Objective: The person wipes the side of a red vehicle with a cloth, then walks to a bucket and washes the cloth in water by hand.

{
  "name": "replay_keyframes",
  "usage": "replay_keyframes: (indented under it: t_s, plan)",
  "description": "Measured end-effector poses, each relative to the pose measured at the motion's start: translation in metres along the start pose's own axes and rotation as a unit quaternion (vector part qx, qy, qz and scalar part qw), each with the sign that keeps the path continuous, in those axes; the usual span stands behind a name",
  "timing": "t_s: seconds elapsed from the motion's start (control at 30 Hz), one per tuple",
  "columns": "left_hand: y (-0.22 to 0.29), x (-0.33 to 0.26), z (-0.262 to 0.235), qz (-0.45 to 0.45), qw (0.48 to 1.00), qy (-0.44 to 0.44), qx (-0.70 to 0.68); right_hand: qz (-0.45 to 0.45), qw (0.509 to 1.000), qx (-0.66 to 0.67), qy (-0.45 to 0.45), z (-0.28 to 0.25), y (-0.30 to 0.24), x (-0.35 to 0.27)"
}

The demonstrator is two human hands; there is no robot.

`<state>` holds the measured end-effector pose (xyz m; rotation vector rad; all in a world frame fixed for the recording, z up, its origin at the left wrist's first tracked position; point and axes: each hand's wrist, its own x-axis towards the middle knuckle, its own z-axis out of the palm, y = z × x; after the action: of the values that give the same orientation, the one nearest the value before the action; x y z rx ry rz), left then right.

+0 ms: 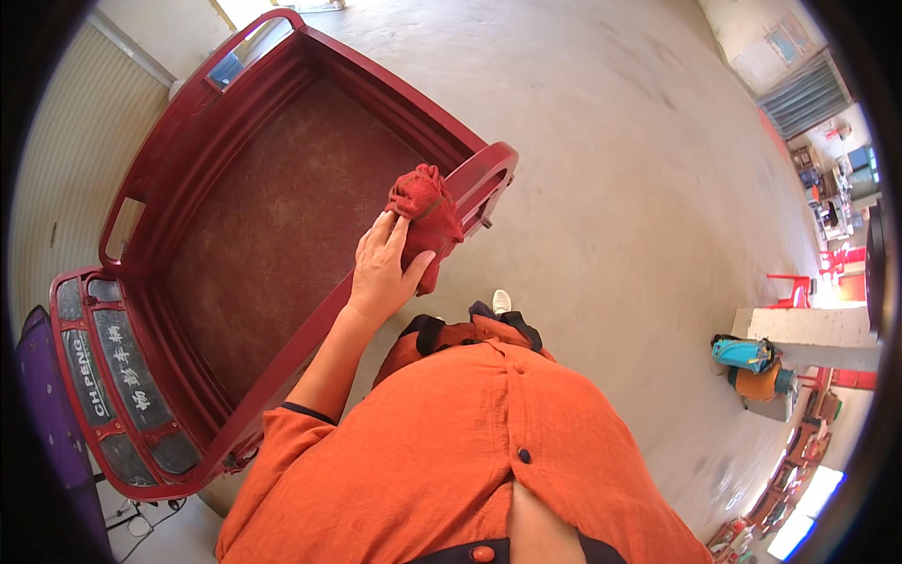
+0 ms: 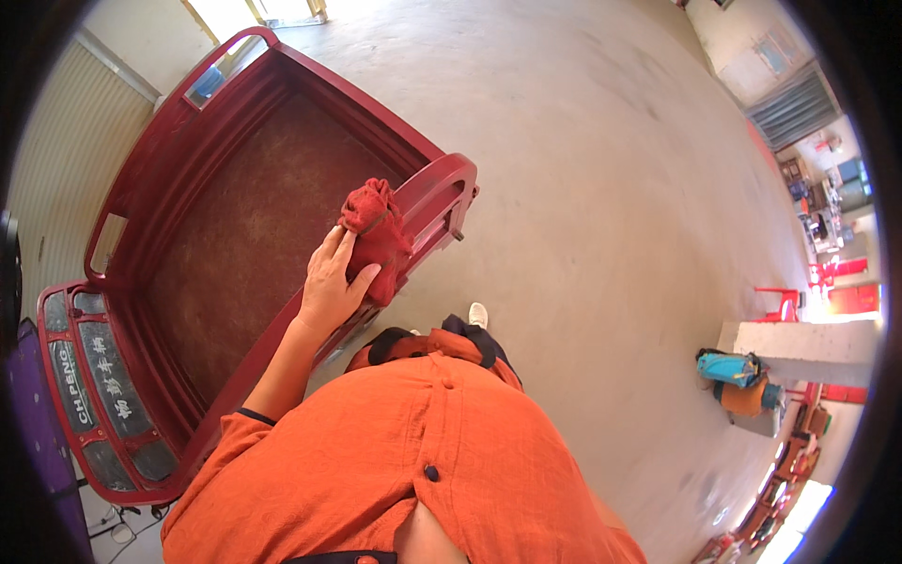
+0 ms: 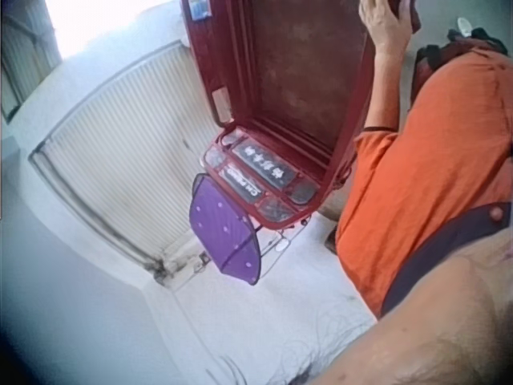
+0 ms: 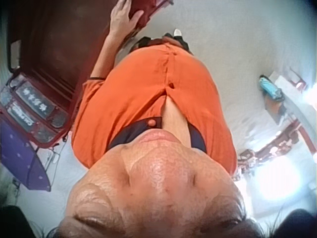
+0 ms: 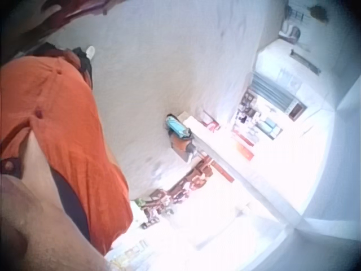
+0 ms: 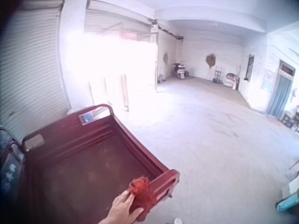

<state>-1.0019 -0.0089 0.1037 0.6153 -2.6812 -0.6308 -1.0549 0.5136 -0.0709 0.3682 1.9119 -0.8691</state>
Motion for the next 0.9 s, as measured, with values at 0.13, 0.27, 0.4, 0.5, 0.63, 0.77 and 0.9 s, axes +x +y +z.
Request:
replay_keyframes:
  t_s: [0.13, 0.27, 0.4, 0.5, 0.63, 0.77, 0.9]
  plan:
    - [0.009, 0.008, 0.005, -0.051, 0.997, 0.051, -0.032, 0.010, 0.987, -0.140, -0.082, -0.031, 0.019, 0.020]
    - [0.017, 0.026, 0.018, -0.059, 0.992, 0.105, -0.032, -0.196, 0.907, -0.369, -0.053, -0.089, -0.022, 0.070]
    - [0.038, 0.077, 0.036, -0.015, 0.995, 0.100, 0.005, -0.477, 0.827, -0.253, 0.159, -0.073, -0.272, 0.051]
    - [0.056, 0.124, 0.042, -0.013, 0.999, 0.045, -0.014, -0.665, 0.730, -0.140, 0.072, -0.004, -0.425, 0.003]
    - [0.054, 0.139, 0.049, -0.046, 0.995, 0.058, -0.062, -0.734, 0.616, -0.284, -0.033, 0.085, -0.524, -0.009]
    - [0.013, 0.082, 0.035, -0.174, 0.971, 0.165, 0.010, -0.794, 0.485, -0.364, 0.031, 0.116, -0.525, 0.013]
    - [0.020, 0.058, 0.026, -0.266, 0.945, 0.188, -0.036, -0.798, 0.499, -0.324, -0.094, 0.123, -0.543, 0.023]
